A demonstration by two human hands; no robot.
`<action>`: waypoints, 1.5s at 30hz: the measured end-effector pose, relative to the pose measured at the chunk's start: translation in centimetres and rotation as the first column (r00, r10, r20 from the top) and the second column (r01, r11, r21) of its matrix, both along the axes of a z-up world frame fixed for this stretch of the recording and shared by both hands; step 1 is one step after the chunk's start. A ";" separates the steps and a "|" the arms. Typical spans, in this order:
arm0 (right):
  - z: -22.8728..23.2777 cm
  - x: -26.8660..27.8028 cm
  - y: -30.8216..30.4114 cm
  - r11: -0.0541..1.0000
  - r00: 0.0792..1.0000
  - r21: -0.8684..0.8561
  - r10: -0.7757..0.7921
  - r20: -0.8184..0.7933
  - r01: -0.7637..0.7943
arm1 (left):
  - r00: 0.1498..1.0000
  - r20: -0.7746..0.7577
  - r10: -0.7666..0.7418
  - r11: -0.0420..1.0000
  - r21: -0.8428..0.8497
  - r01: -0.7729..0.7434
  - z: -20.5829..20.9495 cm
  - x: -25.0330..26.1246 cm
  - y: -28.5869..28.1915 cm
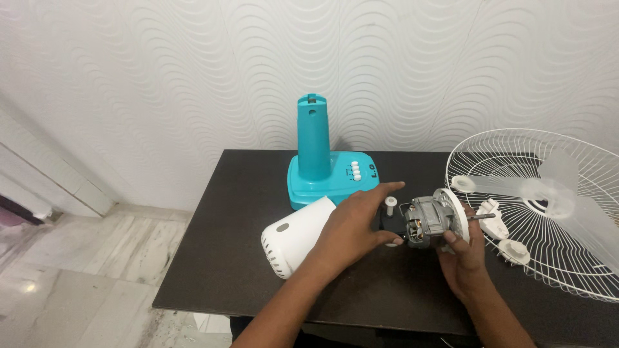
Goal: The person reassembles a disassembled electric fan on a table. They attach the motor housing to the base, secure it with a screw, then install the fan blades and front grille, fastening the central nut.
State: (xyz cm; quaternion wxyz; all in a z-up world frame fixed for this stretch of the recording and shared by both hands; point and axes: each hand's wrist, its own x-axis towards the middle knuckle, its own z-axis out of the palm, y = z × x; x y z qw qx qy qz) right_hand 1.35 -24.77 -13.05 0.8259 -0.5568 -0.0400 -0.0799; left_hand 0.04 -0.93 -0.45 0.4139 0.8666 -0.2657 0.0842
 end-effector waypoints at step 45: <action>6.6 -1.1 0.8 0.911 0.971 -0.410 0.069 0.229 0.033 | 0.987 -0.151 0.047 0.883 -0.455 -0.111 -10.0 -4.2 8.9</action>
